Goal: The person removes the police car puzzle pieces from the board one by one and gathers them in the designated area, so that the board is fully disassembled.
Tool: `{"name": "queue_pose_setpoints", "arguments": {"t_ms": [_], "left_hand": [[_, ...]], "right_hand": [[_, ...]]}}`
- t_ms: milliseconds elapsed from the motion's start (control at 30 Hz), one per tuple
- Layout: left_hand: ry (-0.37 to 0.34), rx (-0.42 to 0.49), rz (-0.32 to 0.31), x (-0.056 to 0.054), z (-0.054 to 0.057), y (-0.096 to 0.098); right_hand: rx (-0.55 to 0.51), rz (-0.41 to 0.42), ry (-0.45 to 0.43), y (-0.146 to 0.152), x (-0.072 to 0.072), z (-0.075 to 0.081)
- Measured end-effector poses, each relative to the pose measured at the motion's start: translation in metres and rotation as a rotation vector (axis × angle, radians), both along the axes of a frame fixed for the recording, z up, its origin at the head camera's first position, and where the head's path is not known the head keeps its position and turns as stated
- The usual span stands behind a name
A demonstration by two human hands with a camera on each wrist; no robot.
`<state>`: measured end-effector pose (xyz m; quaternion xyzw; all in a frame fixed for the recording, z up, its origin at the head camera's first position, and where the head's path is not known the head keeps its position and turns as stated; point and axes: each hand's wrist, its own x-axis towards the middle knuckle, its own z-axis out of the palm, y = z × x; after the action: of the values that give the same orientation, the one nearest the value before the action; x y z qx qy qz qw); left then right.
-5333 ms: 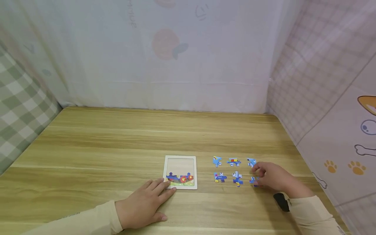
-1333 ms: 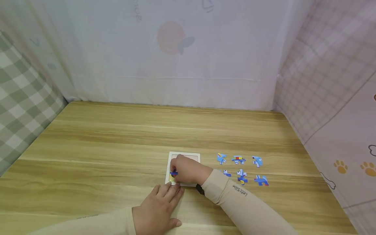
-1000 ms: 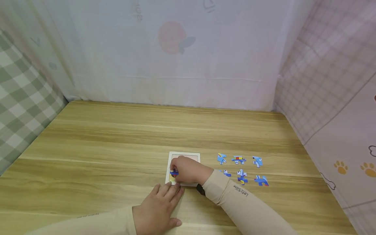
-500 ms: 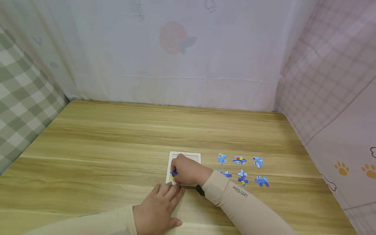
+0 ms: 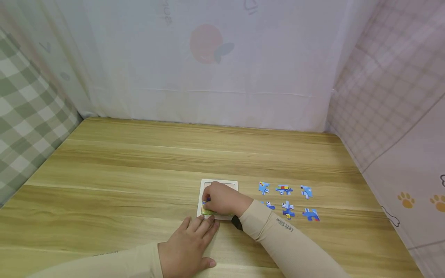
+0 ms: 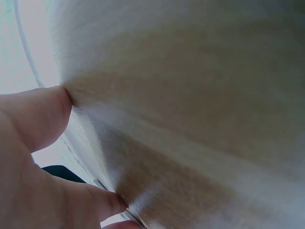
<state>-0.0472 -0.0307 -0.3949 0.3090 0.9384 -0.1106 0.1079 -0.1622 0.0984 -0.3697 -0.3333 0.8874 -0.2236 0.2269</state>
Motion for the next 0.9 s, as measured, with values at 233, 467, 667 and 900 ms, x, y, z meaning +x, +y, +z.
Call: {"name": "queue_pose_setpoints", "arguments": {"t_ms": [233, 467, 667, 900], "left_hand": [[0.006, -0.002, 0.009, 0.0003, 0.0002, 0.0006], [-0.017, -0.023, 0.009, -0.0009, 0.0001, 0.0022], [-0.021, -0.030, 0.001, -0.0008, -0.0022, 0.0019], [-0.029, -0.020, 0.001, -0.0010, -0.0018, 0.0009]], "right_hand": [[-0.033, 0.038, -0.036, 0.0037, -0.0044, -0.0013], [-0.075, -0.023, -0.131, 0.0048, -0.0044, -0.0027], [-0.114, -0.066, -0.192, 0.0043, -0.0031, -0.0031], [-0.169, -0.086, -0.308, 0.0056, -0.0031, -0.0038]]}}
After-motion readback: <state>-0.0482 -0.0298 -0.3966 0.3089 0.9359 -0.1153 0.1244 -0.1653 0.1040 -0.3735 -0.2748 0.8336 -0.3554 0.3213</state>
